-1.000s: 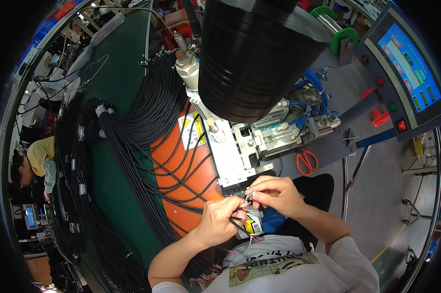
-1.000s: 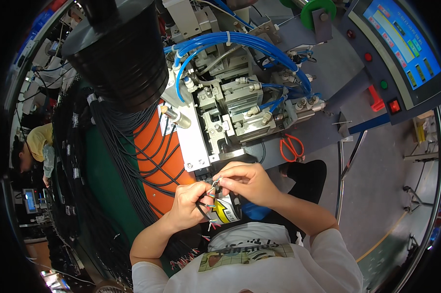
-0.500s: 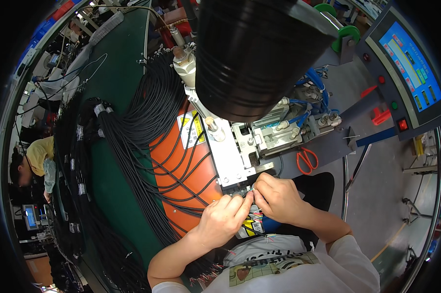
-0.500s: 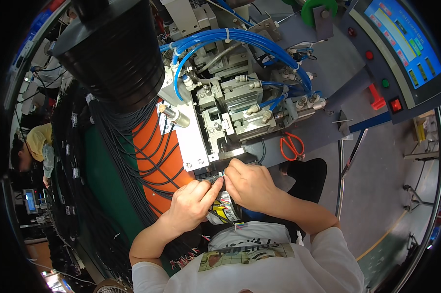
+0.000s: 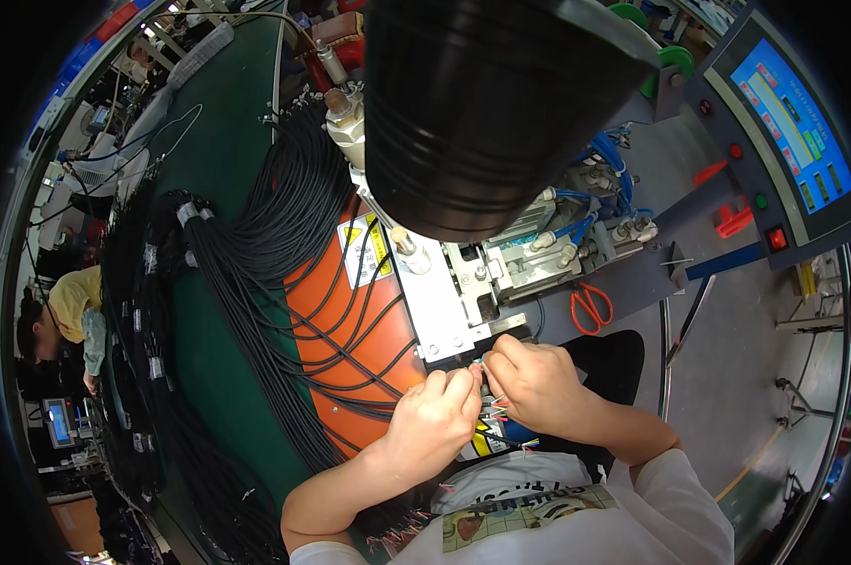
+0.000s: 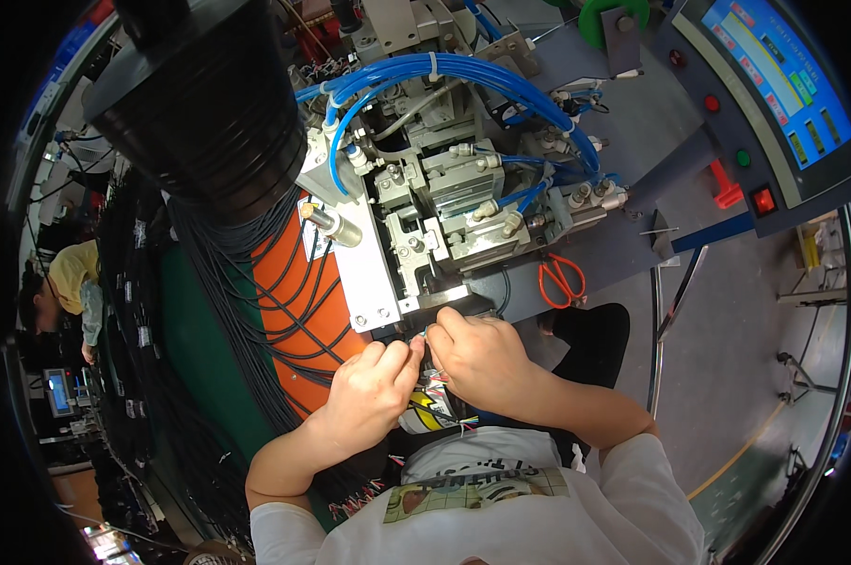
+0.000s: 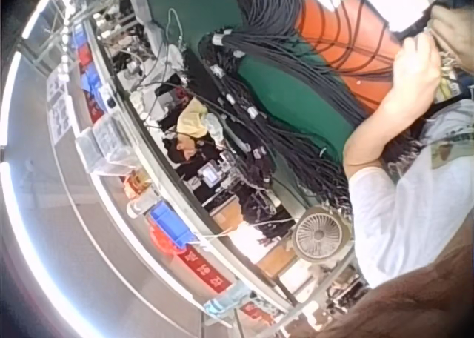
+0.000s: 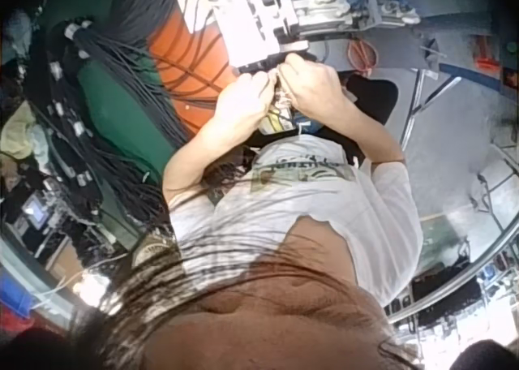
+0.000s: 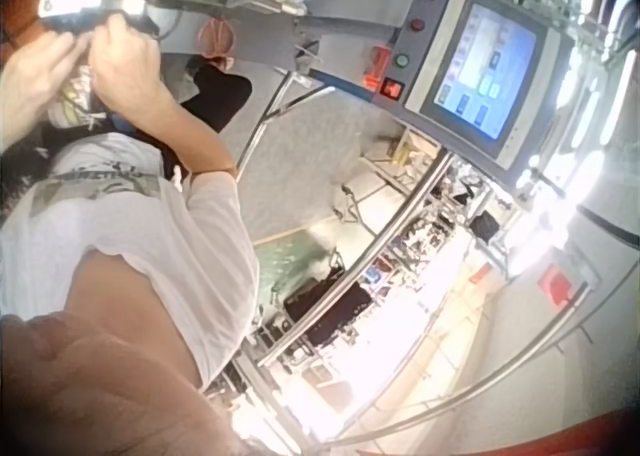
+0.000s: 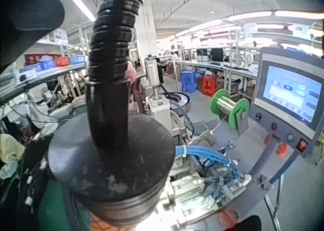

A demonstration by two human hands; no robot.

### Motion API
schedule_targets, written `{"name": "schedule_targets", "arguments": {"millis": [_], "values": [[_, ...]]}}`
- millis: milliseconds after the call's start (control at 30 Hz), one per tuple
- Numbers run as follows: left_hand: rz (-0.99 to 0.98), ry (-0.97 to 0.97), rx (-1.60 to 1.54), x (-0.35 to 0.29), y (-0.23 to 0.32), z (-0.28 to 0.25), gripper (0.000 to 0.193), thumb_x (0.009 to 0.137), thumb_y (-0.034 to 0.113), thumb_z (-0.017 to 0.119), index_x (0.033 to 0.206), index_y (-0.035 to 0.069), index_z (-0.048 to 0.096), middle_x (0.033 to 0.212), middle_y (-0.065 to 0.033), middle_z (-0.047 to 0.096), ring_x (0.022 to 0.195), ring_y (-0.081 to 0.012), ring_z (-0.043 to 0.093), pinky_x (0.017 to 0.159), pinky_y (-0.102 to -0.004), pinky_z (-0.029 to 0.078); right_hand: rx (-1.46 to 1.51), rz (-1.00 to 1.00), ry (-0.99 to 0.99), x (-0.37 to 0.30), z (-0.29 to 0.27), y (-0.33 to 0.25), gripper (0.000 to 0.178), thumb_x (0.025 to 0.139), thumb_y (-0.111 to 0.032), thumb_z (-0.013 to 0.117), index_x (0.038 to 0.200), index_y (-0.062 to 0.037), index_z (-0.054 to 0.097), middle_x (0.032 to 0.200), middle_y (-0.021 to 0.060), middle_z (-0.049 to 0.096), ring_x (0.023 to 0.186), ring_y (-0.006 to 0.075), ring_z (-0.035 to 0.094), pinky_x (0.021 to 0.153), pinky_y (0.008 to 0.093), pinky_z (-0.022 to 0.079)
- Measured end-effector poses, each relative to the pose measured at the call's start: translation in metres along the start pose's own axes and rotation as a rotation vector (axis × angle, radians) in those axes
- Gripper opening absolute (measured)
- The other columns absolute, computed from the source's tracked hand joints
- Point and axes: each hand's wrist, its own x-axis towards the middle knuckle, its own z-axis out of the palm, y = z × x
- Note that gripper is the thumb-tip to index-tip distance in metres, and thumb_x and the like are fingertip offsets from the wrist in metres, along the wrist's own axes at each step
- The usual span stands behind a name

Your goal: The person processes bundles of wires by inserting individual wire ends into a machine by hand, gathering and setting aside a finished bundle, and repeating the insertion process with another bundle of wires.

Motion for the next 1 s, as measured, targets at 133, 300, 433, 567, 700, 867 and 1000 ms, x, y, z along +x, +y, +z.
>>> {"name": "schedule_targets", "arguments": {"millis": [133, 300, 433, 567, 700, 867, 1000], "values": [[0.056, 0.011, 0.012, 0.004, -0.003, 0.000, 0.035, 0.077, 0.007, 0.060, 0.108, -0.009, 0.061, 0.083, -0.0063, 0.048, 0.075, -0.0162, 0.052, 0.055, -0.0247, 0.048, 0.151, 0.080, -0.152, 0.007, -0.006, 0.013, 0.010, 0.081, -0.010, 0.064, 0.080, -0.0003, 0.063, 0.075, 0.0106, 0.060, 0.059, 0.0275, 0.061, 0.051, 0.0371, 0.047], [0.072, 0.013, -0.015, 0.001, -0.006, -0.003, 0.035, 0.077, 0.008, 0.060, 0.107, -0.009, 0.062, 0.082, -0.0057, 0.048, 0.075, -0.0160, 0.053, 0.056, -0.0241, 0.048, 0.390, 0.133, -0.009, -0.005, 0.007, 0.019, 0.011, 0.082, -0.006, 0.067, 0.091, 0.0000, 0.067, 0.085, 0.0120, 0.066, 0.068, 0.0277, 0.066, 0.058, 0.0331, 0.052], [0.093, 0.062, -0.013, -0.001, -0.008, 0.001, 0.034, 0.078, 0.008, 0.061, 0.107, -0.008, 0.062, 0.081, -0.0046, 0.049, 0.074, -0.0156, 0.052, 0.055, -0.0235, 0.047, 0.302, -0.010, 0.161, -0.002, 0.006, 0.015, 0.015, 0.078, -0.003, 0.070, 0.092, -0.0005, 0.066, 0.087, 0.0095, 0.065, 0.068, 0.0239, 0.066, 0.055, 0.0295, 0.052], [0.121, 0.104, 0.011, -0.005, -0.011, 0.007, 0.033, 0.078, 0.008, 0.060, 0.106, -0.008, 0.063, 0.081, -0.0044, 0.049, 0.074, -0.0153, 0.052, 0.054, -0.0236, 0.047, 0.238, -0.101, 0.205, 0.001, 0.008, 0.014, 0.013, 0.077, -0.003, 0.070, 0.090, -0.0012, 0.066, 0.085, 0.0087, 0.065, 0.064, 0.0238, 0.065, 0.054, 0.0306, 0.051], [0.067, 0.104, -0.043, -0.003, -0.012, 0.004, 0.042, 0.071, 0.009, 0.060, 0.111, -0.005, 0.063, 0.079, -0.0052, 0.050, 0.068, -0.0178, 0.052, 0.055, -0.0287, 0.046, 0.168, 0.052, 0.031, 0.005, -0.002, 0.008, 0.008, 0.079, -0.004, 0.068, 0.087, -0.0026, 0.066, 0.078, 0.0090, 0.063, 0.059, 0.0251, 0.062, 0.050, 0.0318, 0.049], [-0.057, 0.104, -0.194, -0.007, -0.015, 0.001, 0.039, 0.071, 0.006, 0.060, 0.109, -0.002, 0.063, 0.092, -0.0087, 0.057, 0.077, -0.0232, 0.057, 0.065, -0.0325, 0.050, 0.691, 0.418, -0.108, -0.001, 0.008, 0.023, 0.011, 0.087, -0.009, 0.065, 0.087, 0.0014, 0.063, 0.070, 0.0059, 0.064, 0.052, 0.0118, 0.061, 0.046, 0.0258, 0.045], [-0.175, 0.235, -0.233, -0.030, -0.026, 0.003, 0.045, 0.058, -0.008, 0.066, 0.103, 0.001, 0.066, 0.086, -0.0102, 0.057, 0.079, -0.0288, 0.058, 0.067, -0.0387, 0.049, 0.706, 0.401, -0.043, -0.005, 0.014, 0.021, 0.017, 0.088, -0.015, 0.064, 0.085, 0.0013, 0.062, 0.066, 0.0112, 0.062, 0.055, 0.0210, 0.061, 0.051, 0.0320, 0.045]]}}
